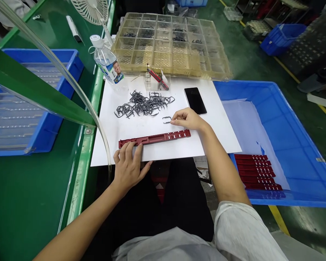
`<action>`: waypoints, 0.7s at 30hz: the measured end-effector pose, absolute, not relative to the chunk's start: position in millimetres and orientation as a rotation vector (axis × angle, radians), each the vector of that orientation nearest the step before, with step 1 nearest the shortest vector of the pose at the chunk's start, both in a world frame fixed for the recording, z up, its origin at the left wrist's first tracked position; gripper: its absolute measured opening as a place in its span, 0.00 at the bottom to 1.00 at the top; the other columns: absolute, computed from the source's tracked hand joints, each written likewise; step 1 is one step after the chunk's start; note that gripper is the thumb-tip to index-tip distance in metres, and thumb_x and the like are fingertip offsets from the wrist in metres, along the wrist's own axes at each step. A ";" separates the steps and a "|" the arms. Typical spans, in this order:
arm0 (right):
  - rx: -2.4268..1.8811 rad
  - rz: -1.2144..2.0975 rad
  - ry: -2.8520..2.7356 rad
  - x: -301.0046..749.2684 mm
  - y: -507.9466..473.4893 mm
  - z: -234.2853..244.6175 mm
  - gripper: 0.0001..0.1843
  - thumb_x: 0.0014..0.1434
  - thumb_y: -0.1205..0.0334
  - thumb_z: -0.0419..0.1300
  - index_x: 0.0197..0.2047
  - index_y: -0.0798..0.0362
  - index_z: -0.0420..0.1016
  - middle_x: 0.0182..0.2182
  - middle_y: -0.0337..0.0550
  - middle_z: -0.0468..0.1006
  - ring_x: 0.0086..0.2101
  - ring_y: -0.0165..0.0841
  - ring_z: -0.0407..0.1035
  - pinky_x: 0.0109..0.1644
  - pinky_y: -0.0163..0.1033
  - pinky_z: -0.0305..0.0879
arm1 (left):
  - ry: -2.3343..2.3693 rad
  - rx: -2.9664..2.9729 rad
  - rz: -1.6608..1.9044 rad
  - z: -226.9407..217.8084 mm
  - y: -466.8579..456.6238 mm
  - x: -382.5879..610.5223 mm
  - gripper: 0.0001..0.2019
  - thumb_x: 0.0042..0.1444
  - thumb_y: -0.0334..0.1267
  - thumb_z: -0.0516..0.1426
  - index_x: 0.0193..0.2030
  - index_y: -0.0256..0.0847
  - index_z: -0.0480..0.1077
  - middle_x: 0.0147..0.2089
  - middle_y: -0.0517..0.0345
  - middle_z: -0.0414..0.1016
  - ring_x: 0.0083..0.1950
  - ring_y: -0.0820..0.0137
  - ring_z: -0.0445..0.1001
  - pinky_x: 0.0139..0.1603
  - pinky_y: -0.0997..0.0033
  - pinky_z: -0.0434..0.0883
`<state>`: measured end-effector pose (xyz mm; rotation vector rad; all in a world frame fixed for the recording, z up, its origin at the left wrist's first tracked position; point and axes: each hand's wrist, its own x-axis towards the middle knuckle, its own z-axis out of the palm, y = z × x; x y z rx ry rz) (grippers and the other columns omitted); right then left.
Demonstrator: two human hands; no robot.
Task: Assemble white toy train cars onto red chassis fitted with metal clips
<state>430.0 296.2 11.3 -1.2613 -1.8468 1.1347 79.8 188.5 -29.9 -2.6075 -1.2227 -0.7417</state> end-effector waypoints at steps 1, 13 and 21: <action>-1.265 1.137 -1.843 430.3 296.7 10.4 0.32 0.60 0.31 0.76 0.35 0.56 0.84 0.18 0.29 0.60 0.22 0.24 0.51 0.27 0.37 0.47 | -1.238 -2.615 -0.738 -30.9 188.5 79.9 0.36 0.74 0.53 0.60 0.79 0.30 0.64 0.68 0.24 0.78 0.70 0.35 0.75 0.70 0.43 0.60; -1.269 1.144 -1.850 431.4 297.8 9.2 0.32 0.59 0.30 0.76 0.36 0.56 0.85 0.18 0.31 0.65 0.22 0.25 0.54 0.27 0.36 0.48 | -1.291 -2.565 -0.762 -36.8 190.3 78.7 0.46 0.75 0.60 0.58 0.83 0.24 0.53 0.71 0.18 0.74 0.70 0.34 0.74 0.71 0.43 0.60; -1.248 1.176 -1.858 431.4 298.7 7.7 0.29 0.62 0.33 0.76 0.36 0.55 0.85 0.19 0.31 0.64 0.22 0.24 0.53 0.27 0.36 0.48 | -1.321 -2.549 -0.725 -34.5 191.8 79.8 0.44 0.75 0.63 0.57 0.82 0.27 0.59 0.71 0.18 0.75 0.71 0.33 0.74 0.71 0.39 0.58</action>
